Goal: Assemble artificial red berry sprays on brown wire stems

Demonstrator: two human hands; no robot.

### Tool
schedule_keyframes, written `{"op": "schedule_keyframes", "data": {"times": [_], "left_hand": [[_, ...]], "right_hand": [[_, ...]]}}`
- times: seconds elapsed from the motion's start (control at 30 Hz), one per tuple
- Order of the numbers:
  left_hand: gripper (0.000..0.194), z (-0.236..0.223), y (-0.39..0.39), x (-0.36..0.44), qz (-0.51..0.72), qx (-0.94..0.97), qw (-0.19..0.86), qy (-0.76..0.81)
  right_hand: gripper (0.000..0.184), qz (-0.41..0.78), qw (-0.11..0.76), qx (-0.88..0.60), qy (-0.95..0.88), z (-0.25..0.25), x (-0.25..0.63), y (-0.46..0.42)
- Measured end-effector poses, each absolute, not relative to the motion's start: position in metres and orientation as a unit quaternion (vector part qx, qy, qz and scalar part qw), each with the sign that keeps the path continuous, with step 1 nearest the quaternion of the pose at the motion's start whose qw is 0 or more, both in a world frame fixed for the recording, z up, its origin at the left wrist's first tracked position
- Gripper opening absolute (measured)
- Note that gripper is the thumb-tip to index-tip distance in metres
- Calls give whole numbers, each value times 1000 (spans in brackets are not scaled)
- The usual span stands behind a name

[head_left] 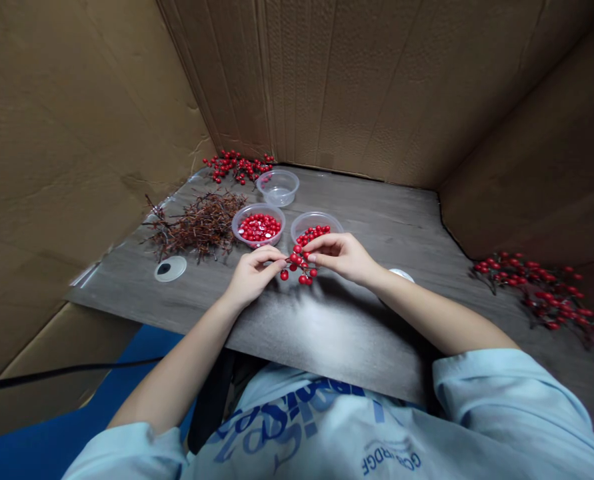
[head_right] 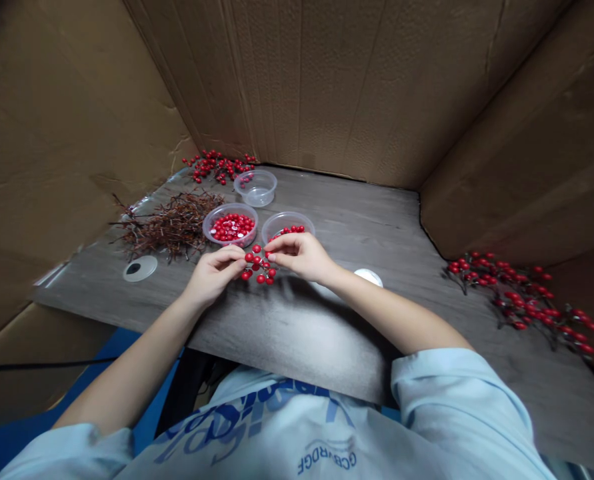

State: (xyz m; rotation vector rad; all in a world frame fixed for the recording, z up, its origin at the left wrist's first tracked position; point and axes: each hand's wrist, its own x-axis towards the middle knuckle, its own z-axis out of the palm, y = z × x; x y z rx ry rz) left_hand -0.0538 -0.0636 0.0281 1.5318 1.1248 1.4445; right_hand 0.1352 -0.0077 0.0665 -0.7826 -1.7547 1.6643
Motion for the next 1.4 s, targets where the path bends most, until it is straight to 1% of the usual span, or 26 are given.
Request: {"op": "schedule_keyframes", "data": {"times": [0.2,0.4,0.47,0.53,0.6,0.7,0.8,0.9,1.07,1.4], "left_hand": [[16,29,-65,-54,558,600,352,454],[12,24,-63,-56,567,611,341,435],[9,24,-63,-57,573,630,304,428],[7,26,-64,-56,577,654,236,428],[8,29,-67,-55,573,679,152,433],[12,34,-71,-54,557,706,42,435],[16,37,-73,-54,554,715,-32,424],[22,38,-74,-55,555,722,-85,405],[28,36,-75,-55,540,731,-156,386],[27,33,-76,-58,534,733,-171,385]], "right_hand": [[21,614,320,-303,-655,67,136,-6],[23,597,342,-323,-650,67,139,-5],[25,590,352,-325,-650,66,140,-6],[26,563,372,-327,-661,66,141,-6],[24,508,395,-333,-689,68,143,-7],[17,386,418,-338,-750,73,147,-9],[13,264,406,-317,-815,81,152,-14],[14,200,371,-288,-860,85,155,-21],[14,176,335,-254,-890,85,157,-25],[12,137,332,-207,-910,83,156,-23]]}}
